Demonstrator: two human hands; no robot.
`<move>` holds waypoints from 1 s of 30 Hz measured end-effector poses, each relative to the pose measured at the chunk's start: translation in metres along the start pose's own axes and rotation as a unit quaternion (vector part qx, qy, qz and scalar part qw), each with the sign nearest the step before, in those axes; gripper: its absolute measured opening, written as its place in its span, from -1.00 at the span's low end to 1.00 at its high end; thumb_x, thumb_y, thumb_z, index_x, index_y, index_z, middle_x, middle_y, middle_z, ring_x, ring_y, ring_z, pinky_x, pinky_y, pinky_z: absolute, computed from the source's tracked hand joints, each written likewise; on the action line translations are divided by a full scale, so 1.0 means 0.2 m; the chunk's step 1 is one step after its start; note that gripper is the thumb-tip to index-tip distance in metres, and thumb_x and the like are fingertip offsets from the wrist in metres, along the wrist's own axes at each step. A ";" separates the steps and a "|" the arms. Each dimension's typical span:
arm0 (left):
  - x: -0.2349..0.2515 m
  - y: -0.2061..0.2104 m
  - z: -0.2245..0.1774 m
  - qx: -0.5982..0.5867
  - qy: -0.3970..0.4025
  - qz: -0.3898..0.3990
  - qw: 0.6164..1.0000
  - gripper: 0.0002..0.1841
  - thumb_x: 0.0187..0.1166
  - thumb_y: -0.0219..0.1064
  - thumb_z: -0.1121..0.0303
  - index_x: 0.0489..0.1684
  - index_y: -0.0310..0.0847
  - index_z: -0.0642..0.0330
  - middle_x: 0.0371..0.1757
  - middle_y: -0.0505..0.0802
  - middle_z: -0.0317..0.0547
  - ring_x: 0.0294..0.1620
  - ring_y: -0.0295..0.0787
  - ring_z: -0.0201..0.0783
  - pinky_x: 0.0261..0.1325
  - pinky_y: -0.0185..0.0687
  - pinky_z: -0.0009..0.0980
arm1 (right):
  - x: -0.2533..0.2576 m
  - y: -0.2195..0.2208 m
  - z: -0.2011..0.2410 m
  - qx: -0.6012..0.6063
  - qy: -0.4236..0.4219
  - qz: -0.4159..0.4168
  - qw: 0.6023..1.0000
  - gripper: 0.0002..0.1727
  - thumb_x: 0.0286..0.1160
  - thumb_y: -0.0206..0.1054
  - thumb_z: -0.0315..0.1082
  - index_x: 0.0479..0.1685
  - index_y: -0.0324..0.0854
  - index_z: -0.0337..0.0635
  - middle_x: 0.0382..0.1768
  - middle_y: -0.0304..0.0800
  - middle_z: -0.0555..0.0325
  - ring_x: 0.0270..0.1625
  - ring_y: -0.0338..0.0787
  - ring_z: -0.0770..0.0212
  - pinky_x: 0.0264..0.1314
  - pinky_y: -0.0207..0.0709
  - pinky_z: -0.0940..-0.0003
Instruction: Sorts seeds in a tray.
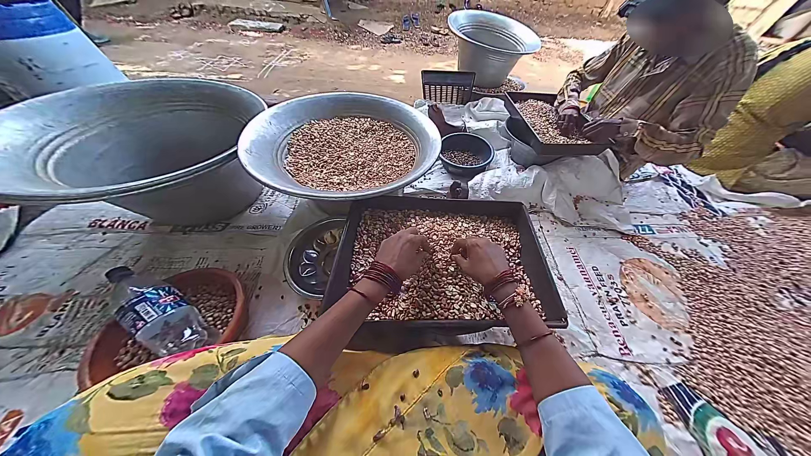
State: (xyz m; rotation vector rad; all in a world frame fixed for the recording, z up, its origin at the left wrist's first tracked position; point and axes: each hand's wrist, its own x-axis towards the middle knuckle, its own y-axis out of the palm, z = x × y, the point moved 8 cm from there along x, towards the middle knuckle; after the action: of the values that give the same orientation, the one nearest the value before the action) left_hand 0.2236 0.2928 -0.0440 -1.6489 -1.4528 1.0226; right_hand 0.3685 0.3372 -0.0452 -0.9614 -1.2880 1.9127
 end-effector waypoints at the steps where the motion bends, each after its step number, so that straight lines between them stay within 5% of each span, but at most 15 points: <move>1: 0.00 -0.03 0.02 -0.021 -0.003 -0.003 1.000 -0.75 0.69 0.30 0.31 0.13 0.80 0.22 0.17 0.83 0.15 0.27 0.75 0.14 0.37 0.53 0.20 | 0.00 0.00 0.00 0.002 0.001 -0.001 1.000 -0.65 0.68 0.24 -0.15 0.26 0.75 -0.05 0.16 0.85 -0.06 0.28 0.78 -0.13 0.31 0.51 -0.25; 5: -0.02 -0.13 0.09 -0.097 -0.003 -0.004 0.995 -0.82 0.62 0.44 0.31 -0.03 0.86 0.21 -0.05 0.92 0.02 0.07 0.85 -0.06 0.32 0.59 0.06 | -0.03 -0.05 -0.03 0.022 0.005 -0.017 1.000 -0.65 0.71 0.24 -0.13 0.23 0.76 -0.08 0.06 0.87 -0.07 0.21 0.80 -0.14 0.25 0.52 -0.26; 9: -0.04 -0.10 0.06 -0.100 0.026 0.099 0.990 -0.79 0.59 0.47 0.23 -0.10 0.86 0.20 -0.18 0.90 -0.11 -0.13 0.79 -0.26 0.15 0.63 -0.08 | -0.05 -0.09 -0.07 0.055 0.004 -0.012 0.998 -0.64 0.73 0.24 -0.10 0.23 0.78 -0.09 0.06 0.88 -0.06 0.22 0.81 -0.12 0.31 0.51 -0.27; 13: -0.01 -0.05 -0.01 -0.036 0.036 0.006 0.999 -0.80 0.66 0.35 0.32 0.04 0.84 0.16 0.04 0.86 0.10 0.11 0.79 0.10 0.27 0.56 0.20 | -0.06 -0.09 -0.11 0.078 0.021 -0.016 0.997 -0.67 0.73 0.25 -0.09 0.22 0.80 0.00 0.02 0.90 0.02 0.16 0.82 -0.06 0.28 0.52 -0.22; 16: 0.01 0.04 -0.04 0.032 0.019 0.008 0.999 -0.75 0.70 0.28 0.34 0.19 0.80 0.14 0.24 0.80 0.17 0.28 0.75 0.20 0.31 0.57 0.23 | -0.05 -0.08 -0.13 0.071 0.031 -0.014 0.997 -0.67 0.74 0.24 -0.11 0.25 0.78 0.00 0.01 0.89 -0.02 0.15 0.81 -0.09 0.28 0.51 -0.24; 21: 0.03 0.03 0.00 -0.009 0.055 0.011 0.998 -0.79 0.64 0.36 0.33 0.04 0.84 0.20 0.07 0.85 0.19 0.16 0.79 0.20 0.24 0.57 0.28 | -0.04 -0.05 -0.17 0.080 0.040 -0.006 0.996 -0.70 0.73 0.26 -0.15 0.21 0.79 -0.02 0.02 0.89 -0.02 0.17 0.81 -0.10 0.26 0.52 -0.26; 22: 0.02 0.03 0.01 -0.050 0.078 0.048 0.995 -0.80 0.65 0.37 0.32 0.00 0.85 0.21 -0.05 0.87 0.11 0.01 0.81 0.07 0.17 0.61 0.18 | -0.05 -0.05 -0.17 0.085 0.041 -0.008 0.995 -0.70 0.73 0.27 -0.16 0.20 0.80 -0.02 0.02 0.89 -0.02 0.17 0.81 -0.10 0.27 0.52 -0.26; 24: -0.06 0.05 -0.02 -0.186 0.136 0.207 0.951 -0.80 0.71 0.29 0.33 -0.07 0.83 0.20 -0.26 0.88 -0.27 -0.29 0.77 -0.43 -0.07 0.71 -0.36 | -0.05 -0.06 -0.19 0.099 0.049 -0.018 0.994 -0.71 0.71 0.29 -0.18 0.21 0.80 -0.03 0.05 0.89 -0.05 0.20 0.81 -0.12 0.28 0.52 -0.27; 26: -0.17 0.06 -0.05 -0.319 0.159 0.355 0.864 -0.74 0.66 0.19 0.35 0.01 0.84 0.16 -0.17 0.95 -0.37 -0.23 0.89 -0.48 -0.04 0.81 -0.48 | -0.04 -0.07 -0.22 0.119 0.055 -0.034 0.991 -0.72 0.69 0.32 -0.19 0.20 0.80 -0.05 0.06 0.87 -0.06 0.19 0.81 -0.12 0.28 0.53 -0.29; 27: -0.17 0.04 -0.04 -0.337 0.153 0.355 0.859 -0.73 0.64 0.20 0.35 0.05 0.84 0.15 -0.15 0.95 -0.36 -0.23 0.90 -0.45 -0.05 0.83 -0.47 | -0.04 -0.07 -0.24 0.127 0.056 -0.050 0.989 -0.74 0.67 0.34 -0.21 0.17 0.80 -0.07 0.04 0.87 -0.08 0.15 0.81 -0.13 0.23 0.55 -0.30; 30: -0.06 -0.10 0.14 -0.139 0.032 0.142 0.980 -0.79 0.71 0.33 0.33 0.17 0.76 0.14 -0.20 0.87 -0.14 -0.31 0.77 -0.26 -0.17 0.69 -0.25 | -0.04 -0.08 -0.31 0.133 0.083 -0.085 0.984 -0.73 0.60 0.40 -0.23 0.19 0.77 -0.06 0.14 0.80 -0.11 0.18 0.79 -0.17 0.17 0.58 -0.31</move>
State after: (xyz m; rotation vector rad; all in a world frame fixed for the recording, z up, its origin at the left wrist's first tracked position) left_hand 0.1887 0.2835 -0.0369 -2.1180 -1.3934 0.9367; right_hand 0.4268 0.3649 -0.0431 -0.8258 -0.9592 1.7767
